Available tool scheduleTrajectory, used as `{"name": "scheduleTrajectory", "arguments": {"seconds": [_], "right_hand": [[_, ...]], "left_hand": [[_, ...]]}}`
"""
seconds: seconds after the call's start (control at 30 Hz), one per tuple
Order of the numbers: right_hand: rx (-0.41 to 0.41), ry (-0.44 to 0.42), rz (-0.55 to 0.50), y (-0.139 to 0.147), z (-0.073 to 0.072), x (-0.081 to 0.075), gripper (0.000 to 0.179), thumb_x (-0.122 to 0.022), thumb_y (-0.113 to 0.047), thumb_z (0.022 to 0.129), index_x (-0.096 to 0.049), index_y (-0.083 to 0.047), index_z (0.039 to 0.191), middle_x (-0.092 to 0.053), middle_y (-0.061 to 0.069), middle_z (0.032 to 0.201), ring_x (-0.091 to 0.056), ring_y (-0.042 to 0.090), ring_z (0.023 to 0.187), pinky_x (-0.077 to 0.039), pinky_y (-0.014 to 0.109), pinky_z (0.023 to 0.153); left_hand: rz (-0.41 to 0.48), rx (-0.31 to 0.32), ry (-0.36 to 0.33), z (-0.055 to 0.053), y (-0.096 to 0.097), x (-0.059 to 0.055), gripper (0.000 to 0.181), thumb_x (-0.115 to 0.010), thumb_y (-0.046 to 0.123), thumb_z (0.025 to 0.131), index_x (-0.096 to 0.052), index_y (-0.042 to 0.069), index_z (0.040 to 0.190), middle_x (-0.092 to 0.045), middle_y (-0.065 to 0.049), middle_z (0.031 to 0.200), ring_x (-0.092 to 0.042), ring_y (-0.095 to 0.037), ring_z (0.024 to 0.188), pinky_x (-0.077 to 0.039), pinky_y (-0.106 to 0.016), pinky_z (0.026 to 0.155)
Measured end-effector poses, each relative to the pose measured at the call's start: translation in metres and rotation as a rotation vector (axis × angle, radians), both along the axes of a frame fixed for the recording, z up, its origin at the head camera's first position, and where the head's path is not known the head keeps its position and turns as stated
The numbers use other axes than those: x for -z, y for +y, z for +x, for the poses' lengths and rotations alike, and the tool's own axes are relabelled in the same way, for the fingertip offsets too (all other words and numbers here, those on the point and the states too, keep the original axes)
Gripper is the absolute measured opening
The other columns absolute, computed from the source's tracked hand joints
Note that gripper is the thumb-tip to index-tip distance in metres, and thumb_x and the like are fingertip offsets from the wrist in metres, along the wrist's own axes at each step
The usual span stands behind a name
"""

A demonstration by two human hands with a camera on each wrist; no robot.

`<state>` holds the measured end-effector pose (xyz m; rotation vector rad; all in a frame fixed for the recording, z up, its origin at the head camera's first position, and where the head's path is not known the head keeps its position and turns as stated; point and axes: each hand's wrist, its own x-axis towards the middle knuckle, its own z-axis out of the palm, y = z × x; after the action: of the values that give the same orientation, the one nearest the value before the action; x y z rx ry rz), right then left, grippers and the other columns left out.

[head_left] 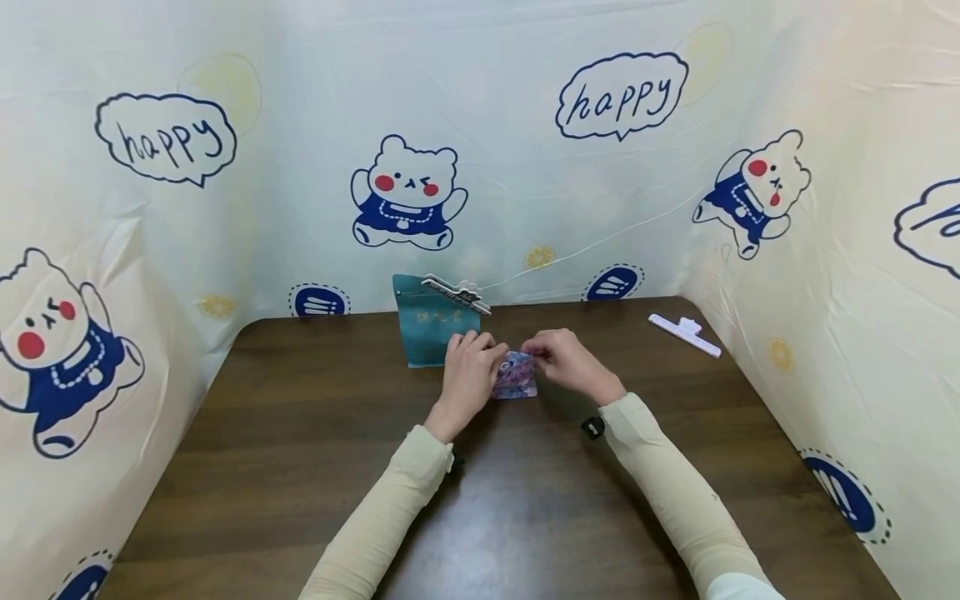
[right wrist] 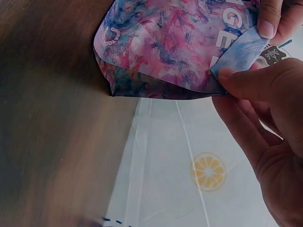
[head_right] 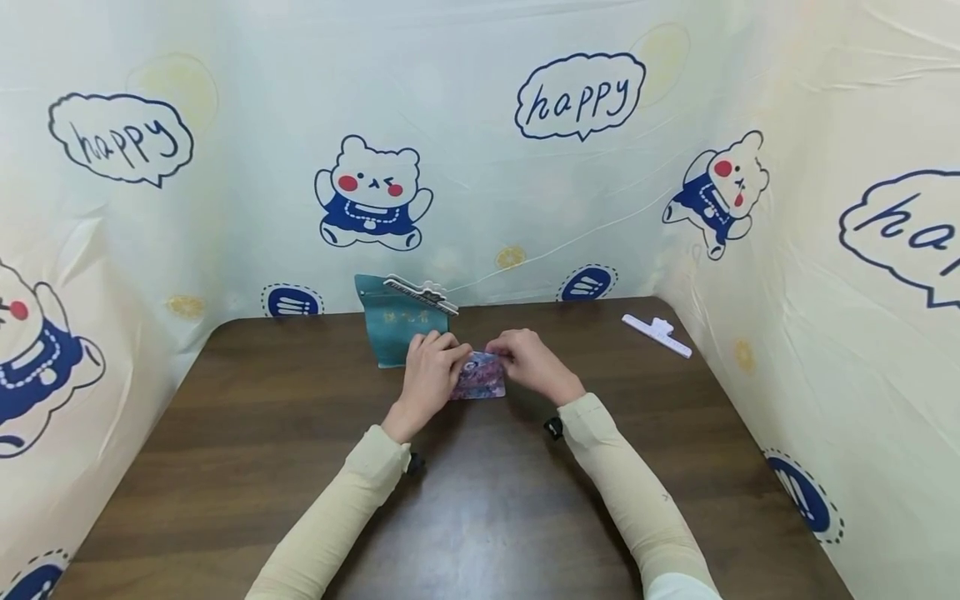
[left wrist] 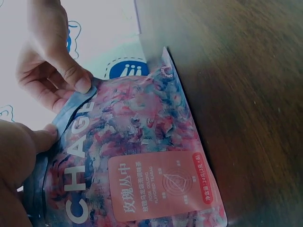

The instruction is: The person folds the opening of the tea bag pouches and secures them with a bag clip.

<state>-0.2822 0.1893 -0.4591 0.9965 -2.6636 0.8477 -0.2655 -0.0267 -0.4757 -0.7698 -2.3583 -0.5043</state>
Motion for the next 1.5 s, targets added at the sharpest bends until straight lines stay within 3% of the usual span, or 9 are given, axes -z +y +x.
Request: {"name": "scheduleTrajectory", "arguments": {"seconds": [0.23,0.47,0.6,0.93,1.2,1.5], "right_hand": [[0.024,-0.056,-0.015,-0.003,0.002,-0.002,0.015,-0.077,-0.005,0.090,-0.079,-0.008,0.104,-0.074,0.004,0.098,-0.068,0.013,0.084,-0.060,0.032,0.079],[-0.007,0.129,-0.042,-0.009,-0.001,0.009,0.011,-0.074,-0.004,0.092,-0.080,-0.004,0.101,-0.073,0.006,0.094,-0.067,0.015,0.081,-0.059,0.032,0.074],[-0.025,0.158,-0.060,-0.008,-0.002,0.011,0.011,-0.074,-0.001,0.091,-0.080,-0.002,0.100,-0.072,0.007,0.091,-0.065,0.014,0.077,-0.057,0.030,0.070],[-0.050,-0.043,-0.078,-0.002,0.000,0.002,0.022,-0.071,0.005,0.091,-0.078,-0.006,0.110,-0.073,0.005,0.101,-0.068,0.014,0.089,-0.059,0.033,0.080],[-0.067,-0.040,-0.042,0.000,0.000,0.002,0.026,-0.070,0.009,0.090,-0.078,-0.005,0.110,-0.073,0.006,0.097,-0.067,0.014,0.085,-0.059,0.032,0.079],[-0.057,-0.171,-0.033,0.000,0.000,-0.006,0.036,-0.069,0.014,0.088,-0.076,-0.006,0.117,-0.073,0.007,0.107,-0.068,0.019,0.096,-0.058,0.038,0.088]], "left_hand": [[0.002,-0.017,-0.007,0.001,0.001,0.001,0.013,-0.071,0.019,0.097,-0.082,0.015,0.101,-0.066,0.001,0.086,-0.053,-0.020,0.080,-0.037,-0.037,0.077],[-0.001,-0.021,0.001,0.002,0.003,0.001,0.013,-0.071,0.018,0.097,-0.082,0.015,0.102,-0.065,0.001,0.086,-0.052,-0.020,0.080,-0.036,-0.037,0.077],[0.000,-0.018,0.007,0.001,0.003,0.002,0.013,-0.071,0.017,0.097,-0.082,0.015,0.102,-0.065,0.001,0.086,-0.052,-0.020,0.080,-0.037,-0.037,0.077],[0.009,0.004,-0.005,0.000,0.000,-0.001,0.013,-0.071,0.019,0.097,-0.082,0.014,0.102,-0.066,-0.001,0.086,-0.052,-0.021,0.079,-0.037,-0.037,0.076],[0.011,0.013,-0.011,0.000,-0.001,0.001,0.013,-0.071,0.019,0.097,-0.082,0.015,0.102,-0.066,0.000,0.085,-0.053,-0.021,0.080,-0.037,-0.037,0.077],[-0.001,-0.003,-0.009,-0.002,-0.003,0.001,0.013,-0.072,0.020,0.097,-0.082,0.016,0.103,-0.065,0.000,0.086,-0.053,-0.021,0.081,-0.039,-0.037,0.078]]}}
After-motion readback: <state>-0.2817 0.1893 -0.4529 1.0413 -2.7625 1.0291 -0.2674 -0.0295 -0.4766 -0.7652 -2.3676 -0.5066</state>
